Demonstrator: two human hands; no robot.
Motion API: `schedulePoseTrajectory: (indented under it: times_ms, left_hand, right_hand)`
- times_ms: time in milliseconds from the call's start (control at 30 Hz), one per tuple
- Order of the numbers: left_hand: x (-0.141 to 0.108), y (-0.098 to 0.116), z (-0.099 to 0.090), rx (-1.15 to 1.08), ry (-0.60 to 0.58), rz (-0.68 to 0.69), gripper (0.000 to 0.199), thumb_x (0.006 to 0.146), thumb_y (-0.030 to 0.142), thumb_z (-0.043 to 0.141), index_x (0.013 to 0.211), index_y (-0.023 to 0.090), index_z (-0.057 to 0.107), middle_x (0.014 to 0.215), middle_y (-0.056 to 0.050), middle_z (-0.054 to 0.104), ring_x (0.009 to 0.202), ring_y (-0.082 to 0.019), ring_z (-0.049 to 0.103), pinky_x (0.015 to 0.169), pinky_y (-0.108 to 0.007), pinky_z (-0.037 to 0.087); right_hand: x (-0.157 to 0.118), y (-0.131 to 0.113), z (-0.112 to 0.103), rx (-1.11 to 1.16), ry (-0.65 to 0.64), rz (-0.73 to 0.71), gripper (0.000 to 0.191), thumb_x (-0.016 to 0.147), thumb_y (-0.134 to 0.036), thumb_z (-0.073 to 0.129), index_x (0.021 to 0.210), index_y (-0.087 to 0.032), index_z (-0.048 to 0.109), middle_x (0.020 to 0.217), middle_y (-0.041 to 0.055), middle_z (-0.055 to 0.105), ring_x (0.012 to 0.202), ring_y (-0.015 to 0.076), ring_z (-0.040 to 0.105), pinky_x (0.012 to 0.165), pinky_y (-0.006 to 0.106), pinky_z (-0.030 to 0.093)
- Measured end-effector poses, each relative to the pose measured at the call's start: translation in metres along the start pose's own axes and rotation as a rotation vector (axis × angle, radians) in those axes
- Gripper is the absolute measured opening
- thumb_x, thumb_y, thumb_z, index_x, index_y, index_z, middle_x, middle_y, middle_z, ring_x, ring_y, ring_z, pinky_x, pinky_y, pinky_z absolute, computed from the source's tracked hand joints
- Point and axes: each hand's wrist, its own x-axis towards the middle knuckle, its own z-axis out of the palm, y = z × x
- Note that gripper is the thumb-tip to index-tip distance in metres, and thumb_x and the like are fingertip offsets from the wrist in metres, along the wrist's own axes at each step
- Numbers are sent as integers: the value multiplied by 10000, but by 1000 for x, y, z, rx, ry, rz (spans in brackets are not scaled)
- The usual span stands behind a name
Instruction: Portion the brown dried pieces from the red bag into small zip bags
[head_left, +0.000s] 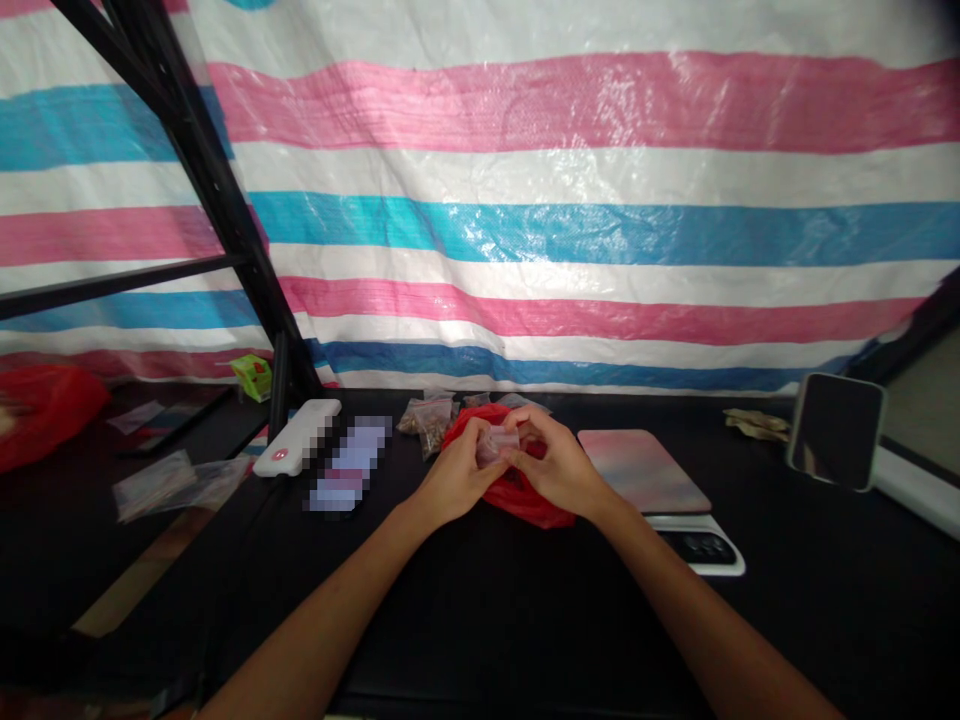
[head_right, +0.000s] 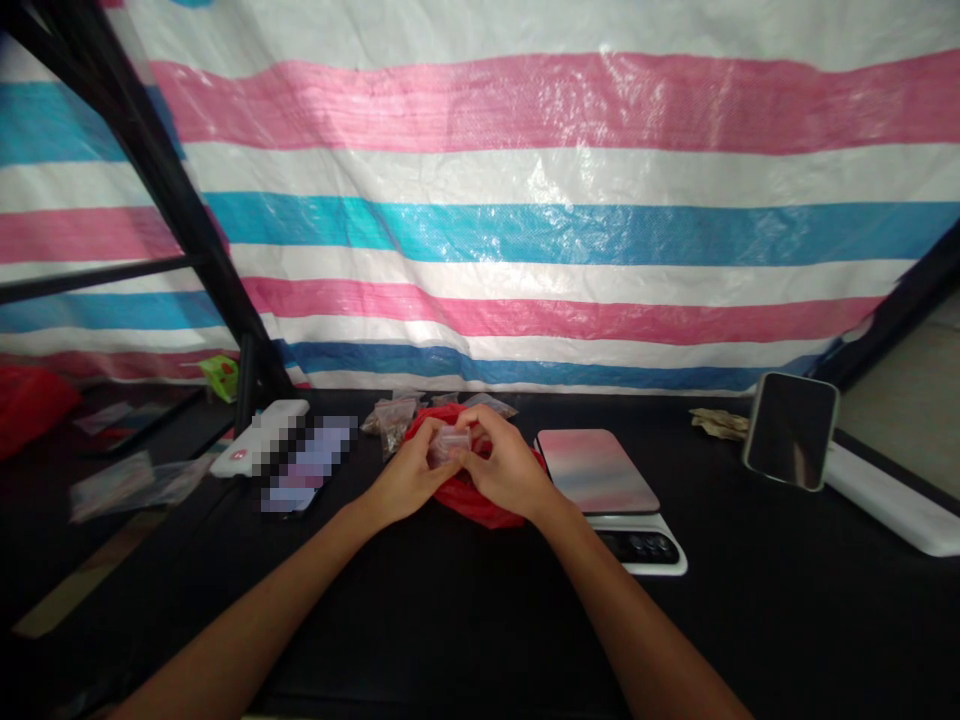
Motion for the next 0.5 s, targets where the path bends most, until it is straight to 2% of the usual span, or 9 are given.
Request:
schedulePoseTrajectory:
  times_ms: [100, 167, 233, 367, 433, 500]
  left_hand:
    - [0, 5, -1, 34, -7, -13, 238, 935, 399, 636, 1082, 224, 571, 977, -21, 694, 845, -198, 662, 771, -311, 479]
    - [0, 9, -3, 51, 53, -23, 193, 917, 328, 637, 1070, 234, 567, 957, -10, 701, 843, -197, 673, 777, -307, 480]
    - [0, 14, -5, 82, 150, -39, 159, 905, 274, 618, 1049, 244, 557, 938, -3, 707, 850, -199, 683, 782, -304, 479]
    - [-2, 29, -11, 230, 301, -113, 163, 883, 254, 605, 1025, 261, 526, 909, -6, 722, 840, -220, 706, 747, -300, 465]
    - [-5, 36, -10, 351, 275, -146, 174, 874, 268, 603, 1019, 265, 507, 871, -11, 720, 809, -242, 714, 702, -304, 443]
    - [-9, 42, -5, 472, 191, -174, 195, 873, 297, 598, 1029, 261, 486, 831, -24, 715, 771, -272, 721, 660, -314, 416]
  right_hand:
    - [2, 0, -5, 24, 80, -22, 176, 906, -232, 680, 1038, -257, 565, 1018, 11, 667, 908, 188, 650, 842, 326, 520]
    - [4, -1, -9, 51, 121, -39, 177, 922, -249, 664, 1058, -259, 551, 1020, 13, 661, 915, 190, 655, 852, 330, 524]
    - [5, -1, -14, 7, 118, -44, 219, 914, -196, 636, 1103, -262, 547, 1047, 14, 659, 927, 186, 659, 869, 330, 521]
    - [3, 3, -21, -381, -7, -58, 348, 809, -5, 561, 1053, -250, 609, 1100, 26, 674, 1020, 201, 636, 933, 340, 480]
    - [2, 6, -22, -574, -20, -58, 361, 765, 34, 546, 991, -236, 626, 1085, 35, 688, 1080, 223, 612, 958, 355, 453]
    - [1, 10, -22, -695, -10, -30, 363, 750, 40, 550, 980, -230, 629, 1070, 40, 704, 1111, 239, 599, 951, 362, 435]
